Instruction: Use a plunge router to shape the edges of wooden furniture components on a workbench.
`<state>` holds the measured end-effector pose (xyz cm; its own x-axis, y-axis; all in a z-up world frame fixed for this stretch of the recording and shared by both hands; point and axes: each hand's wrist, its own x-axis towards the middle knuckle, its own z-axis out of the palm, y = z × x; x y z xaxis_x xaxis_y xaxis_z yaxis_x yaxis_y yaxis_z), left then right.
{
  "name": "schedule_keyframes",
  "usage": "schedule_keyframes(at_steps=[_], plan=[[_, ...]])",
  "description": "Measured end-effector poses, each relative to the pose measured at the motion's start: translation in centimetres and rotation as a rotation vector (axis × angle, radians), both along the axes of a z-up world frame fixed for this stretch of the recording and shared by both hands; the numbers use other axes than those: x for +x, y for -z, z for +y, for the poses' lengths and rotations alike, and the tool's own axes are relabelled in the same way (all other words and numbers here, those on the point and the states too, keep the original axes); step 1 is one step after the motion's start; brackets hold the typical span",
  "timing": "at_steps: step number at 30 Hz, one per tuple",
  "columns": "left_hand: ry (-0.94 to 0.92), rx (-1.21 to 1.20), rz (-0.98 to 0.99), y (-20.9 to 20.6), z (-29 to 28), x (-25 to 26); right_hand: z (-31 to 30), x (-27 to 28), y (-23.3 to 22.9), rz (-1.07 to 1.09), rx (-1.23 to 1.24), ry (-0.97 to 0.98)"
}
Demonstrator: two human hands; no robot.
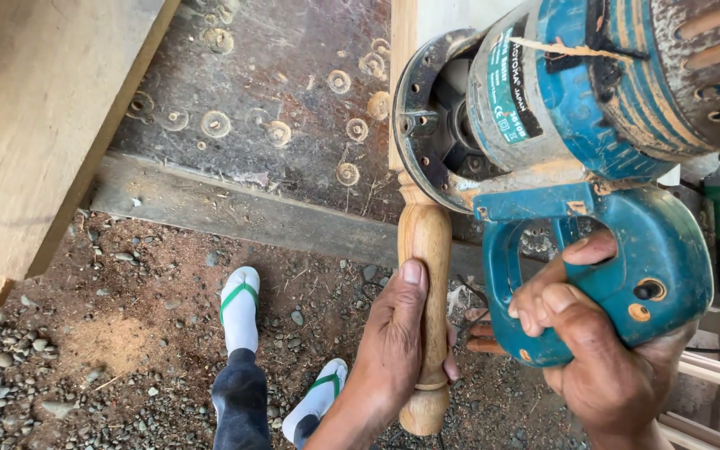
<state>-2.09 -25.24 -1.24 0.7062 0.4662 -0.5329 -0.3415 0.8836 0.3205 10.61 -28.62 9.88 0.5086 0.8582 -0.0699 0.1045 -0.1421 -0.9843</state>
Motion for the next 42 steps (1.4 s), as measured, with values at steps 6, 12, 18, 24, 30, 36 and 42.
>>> schedule_keyframes(at_steps=[6,12,18,24,30,36,42], plan=[[0.033,-0.011,0.027,0.0,0.2,-0.1,1.7,1.2,0.4,0.02,0.02,-0.06],[0.009,-0.058,-0.005,0.2,-0.2,0.0,3.1,2.3,0.9,-0.03,0.022,-0.082],[0.014,-0.14,0.003,0.5,-0.4,0.4,4.8,2.5,1.0,-0.06,0.028,-0.079],[-0.005,-0.272,0.001,1.1,-0.9,1.0,6.2,2.7,0.9,-0.073,0.019,-0.075],[0.031,-0.247,0.0,1.3,-1.0,0.8,6.9,2.5,0.9,-0.07,-0.003,-0.036],[0.009,-0.201,-0.038,1.8,-1.5,0.8,7.1,2.2,1.0,-0.034,0.005,-0.021],[0.018,-0.038,0.138,1.7,-1.7,0.5,8.1,0.9,1.2,-0.106,0.016,0.017]])
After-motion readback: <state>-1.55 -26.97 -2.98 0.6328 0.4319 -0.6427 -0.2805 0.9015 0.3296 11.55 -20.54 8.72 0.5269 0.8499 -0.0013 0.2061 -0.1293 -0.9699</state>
